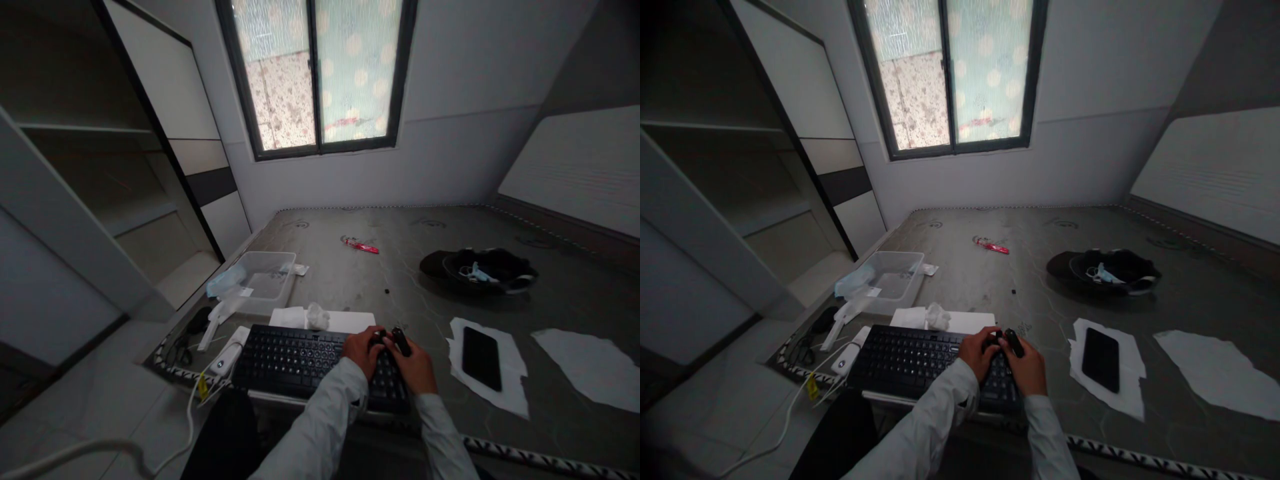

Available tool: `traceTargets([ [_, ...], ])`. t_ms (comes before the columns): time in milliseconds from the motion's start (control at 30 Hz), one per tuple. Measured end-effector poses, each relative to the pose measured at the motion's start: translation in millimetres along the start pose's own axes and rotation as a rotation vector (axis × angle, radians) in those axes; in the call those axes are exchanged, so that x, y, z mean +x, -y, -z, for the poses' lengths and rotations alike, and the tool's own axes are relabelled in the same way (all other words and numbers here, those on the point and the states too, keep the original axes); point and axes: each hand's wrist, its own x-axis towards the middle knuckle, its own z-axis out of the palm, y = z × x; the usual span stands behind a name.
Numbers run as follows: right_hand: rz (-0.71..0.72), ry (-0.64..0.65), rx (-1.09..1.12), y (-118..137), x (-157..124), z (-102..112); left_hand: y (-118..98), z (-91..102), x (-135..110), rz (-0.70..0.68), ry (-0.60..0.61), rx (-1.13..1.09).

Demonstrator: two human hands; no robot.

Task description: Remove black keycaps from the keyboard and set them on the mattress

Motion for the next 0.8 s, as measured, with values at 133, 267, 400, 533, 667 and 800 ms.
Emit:
traceTargets([
  [133,-0.017,-0.008,0.003,-0.2,-0.5,-0.3,-2.3,1.1,0.0,0.012,0.002,-0.011],
  [267,-0.015,-0.036,0.014,1.9,-1.2,0.1,-4.9,3.3,0.6,0.003,0.023,-0.015],
  [400,-0.027,-0.021,0.028,2.1,-1.0,0.2,-5.2,4.5,0.0,0.018,0.047,0.008],
  [533,-0.018,0.000,0.034,1.2,-0.7,0.6,-1.8,1.8,-0.5,0.053,0.037,0.035],
  [667,-0.013,0.026,0.059,0.8,0.2,1.7,2.4,-2.4,-0.1,0.073,0.019,0.043],
  [800,-0.029,0.036,0.082,-0.1,1.3,2.1,3.0,-4.3,-0.1,0.072,0.008,0.031],
])
